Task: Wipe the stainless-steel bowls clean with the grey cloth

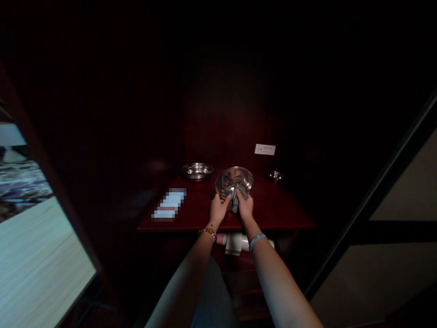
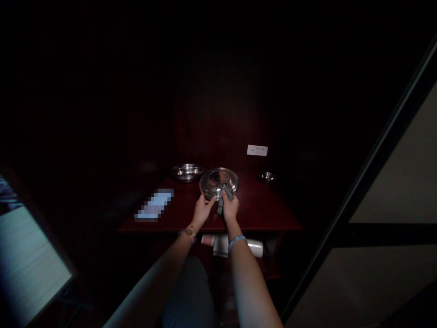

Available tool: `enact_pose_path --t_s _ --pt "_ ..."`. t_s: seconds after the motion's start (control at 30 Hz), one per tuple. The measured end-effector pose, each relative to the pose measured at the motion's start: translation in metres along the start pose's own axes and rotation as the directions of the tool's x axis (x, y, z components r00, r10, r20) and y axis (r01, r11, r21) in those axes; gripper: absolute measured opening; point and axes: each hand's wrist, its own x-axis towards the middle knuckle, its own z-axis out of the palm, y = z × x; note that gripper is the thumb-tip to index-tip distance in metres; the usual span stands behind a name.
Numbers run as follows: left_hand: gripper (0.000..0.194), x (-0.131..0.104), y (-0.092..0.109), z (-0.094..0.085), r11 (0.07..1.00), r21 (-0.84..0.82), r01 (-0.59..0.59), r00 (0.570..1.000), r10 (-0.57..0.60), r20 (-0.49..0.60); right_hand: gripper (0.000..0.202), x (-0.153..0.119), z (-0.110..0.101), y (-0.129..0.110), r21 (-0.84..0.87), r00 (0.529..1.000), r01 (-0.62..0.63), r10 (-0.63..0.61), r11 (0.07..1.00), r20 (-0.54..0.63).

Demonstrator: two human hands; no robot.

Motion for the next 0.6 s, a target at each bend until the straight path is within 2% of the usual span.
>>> enact_pose_path --t_s 0.17,0.43,0.6 --pt "0.032 0.0 -0.0003 -0.0002 1.0 0.008 0.002 1.0 -0.002 -0.003 0.045 -0.0005 -0.0003 -0.0011 -0.02 1.0 -0.003 0.003 1.0 -0.007" --pt "0.031 -0.0005 0.0031 0.001 0.996 -0.094 0.008 1.0 -0.009 -0.005 0.046 -0.0027 -0.0004 -0.0053 -0.018 1.0 -0.008 0.008 1.0 -0.011" --pt "0.032 0.0006 0.0006 0.0015 0.996 -0.091 0.015 1.0 -0.016 -0.012 0.046 -0.0042 0.0002 -0.007 0.004 1.0 -0.008 0.008 1.0 -0.004"
